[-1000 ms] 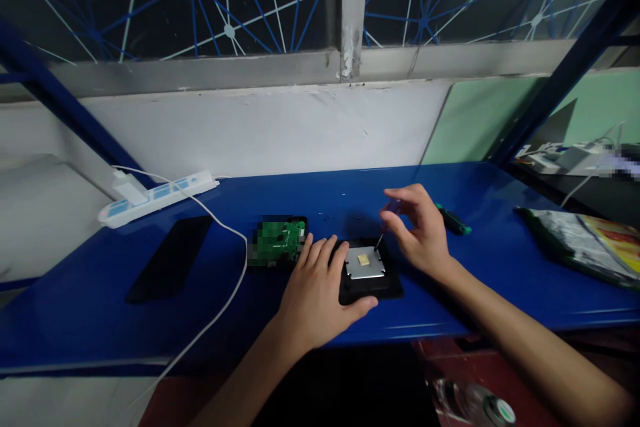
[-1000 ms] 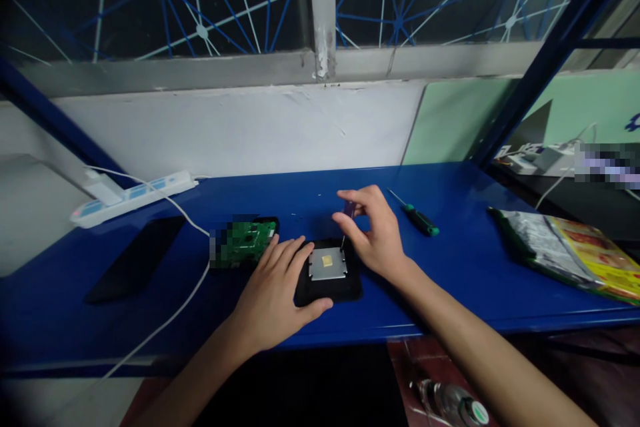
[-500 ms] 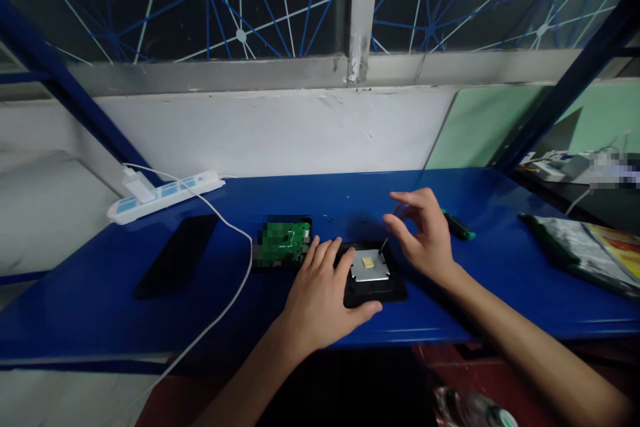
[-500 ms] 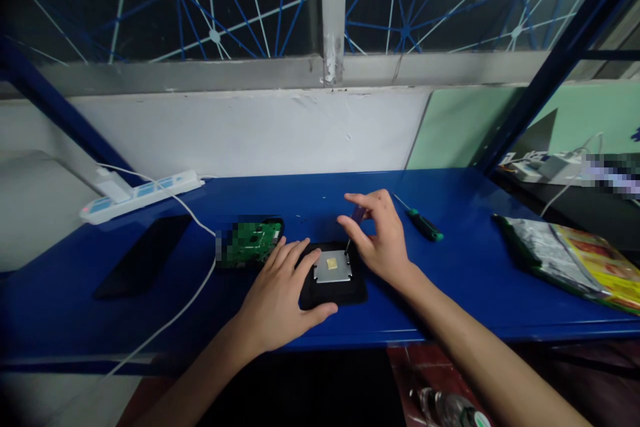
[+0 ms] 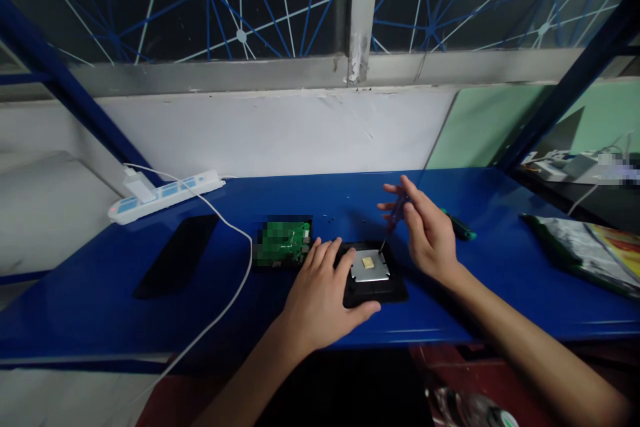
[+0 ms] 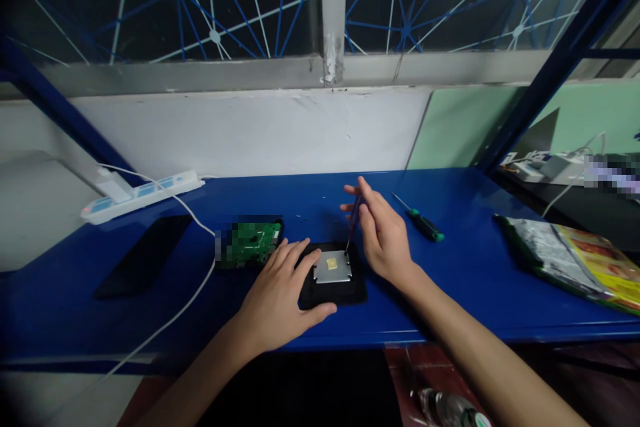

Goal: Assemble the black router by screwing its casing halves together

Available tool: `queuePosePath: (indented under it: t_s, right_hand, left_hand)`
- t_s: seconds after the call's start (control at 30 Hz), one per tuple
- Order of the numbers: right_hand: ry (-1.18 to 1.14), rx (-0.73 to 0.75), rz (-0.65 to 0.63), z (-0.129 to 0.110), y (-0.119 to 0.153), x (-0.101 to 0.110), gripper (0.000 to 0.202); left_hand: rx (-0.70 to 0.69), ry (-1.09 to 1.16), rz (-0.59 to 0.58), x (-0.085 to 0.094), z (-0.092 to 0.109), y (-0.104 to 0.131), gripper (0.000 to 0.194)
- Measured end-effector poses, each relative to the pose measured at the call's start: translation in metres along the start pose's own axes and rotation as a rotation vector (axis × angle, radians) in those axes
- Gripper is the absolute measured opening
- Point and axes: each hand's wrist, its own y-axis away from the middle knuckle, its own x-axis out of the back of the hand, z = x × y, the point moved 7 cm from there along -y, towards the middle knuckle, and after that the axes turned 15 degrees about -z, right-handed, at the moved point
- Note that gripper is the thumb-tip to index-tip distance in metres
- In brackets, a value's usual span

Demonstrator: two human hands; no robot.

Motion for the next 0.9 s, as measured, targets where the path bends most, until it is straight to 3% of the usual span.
queuePosePath:
  t_s: [0.37, 0.63, 0.9]
  right_hand:
    - [0.230, 0.073, 0.065, -0.0107, -0.0018, 0.0081, 0.034]
    - [0.121, 0.053, 0.006, -0.0063, -0.0013, 0.0023, 0.050]
    - [0.234, 0.057, 0.058, -0.0112, -0.0040, 0.0072, 0.029]
  left_hand:
    - [0.018, -0.004, -0.024, 0.0002, 0.0007, 0.0000, 0.078]
    - [0.018, -0.007, -0.038, -0.0012, 0.0000, -0.0002, 0.079]
    - [0.015, -0.003, -0.039, 0.0006, 0.0006, -0.0011, 0.079]
